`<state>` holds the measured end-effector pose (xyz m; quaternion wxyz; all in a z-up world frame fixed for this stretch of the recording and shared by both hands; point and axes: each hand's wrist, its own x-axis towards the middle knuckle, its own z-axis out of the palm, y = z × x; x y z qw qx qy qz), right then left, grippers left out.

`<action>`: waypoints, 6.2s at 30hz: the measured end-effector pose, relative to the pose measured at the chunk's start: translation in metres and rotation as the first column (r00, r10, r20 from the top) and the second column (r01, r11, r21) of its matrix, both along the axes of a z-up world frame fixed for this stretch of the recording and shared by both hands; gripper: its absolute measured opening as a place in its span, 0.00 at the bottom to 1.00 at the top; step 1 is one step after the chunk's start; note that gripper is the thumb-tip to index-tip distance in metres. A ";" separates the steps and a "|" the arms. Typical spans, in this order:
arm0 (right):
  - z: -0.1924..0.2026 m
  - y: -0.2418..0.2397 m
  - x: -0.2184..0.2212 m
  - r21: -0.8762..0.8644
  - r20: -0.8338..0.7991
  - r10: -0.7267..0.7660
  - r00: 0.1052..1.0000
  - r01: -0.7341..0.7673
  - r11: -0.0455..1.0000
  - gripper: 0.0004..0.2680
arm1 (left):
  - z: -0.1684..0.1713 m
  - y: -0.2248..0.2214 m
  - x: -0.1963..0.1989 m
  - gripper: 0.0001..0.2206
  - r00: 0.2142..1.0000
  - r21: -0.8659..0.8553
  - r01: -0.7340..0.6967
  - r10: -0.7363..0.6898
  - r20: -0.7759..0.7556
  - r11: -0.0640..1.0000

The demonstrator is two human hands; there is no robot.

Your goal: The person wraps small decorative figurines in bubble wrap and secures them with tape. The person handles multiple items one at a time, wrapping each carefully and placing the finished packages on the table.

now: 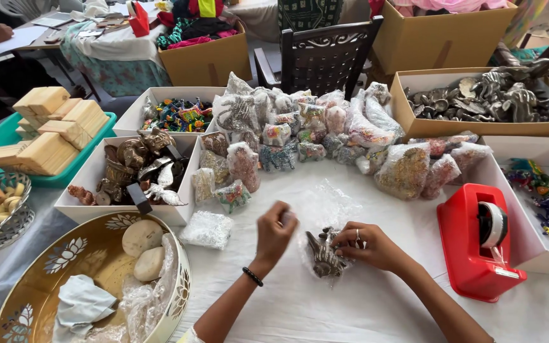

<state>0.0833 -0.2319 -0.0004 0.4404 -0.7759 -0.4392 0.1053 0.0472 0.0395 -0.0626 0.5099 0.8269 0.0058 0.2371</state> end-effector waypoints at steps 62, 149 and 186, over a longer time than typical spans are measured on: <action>-0.030 0.003 0.008 -0.153 -0.082 -0.204 0.975 0.190 0.970 0.08 | 0.075 0.076 -0.033 0.47 0.556 -0.581 0.431 -0.710 -0.432 0.690; 0.008 0.079 0.158 -0.435 -0.195 -0.331 0.923 0.221 0.873 0.20 | 0.049 -0.039 -0.066 0.19 0.812 0.613 0.368 -0.563 0.154 0.699; 0.067 0.013 0.048 -0.577 0.762 0.594 0.257 -0.145 0.804 0.07 | 0.039 -0.044 -0.066 0.18 0.868 0.761 0.136 -0.446 0.217 0.635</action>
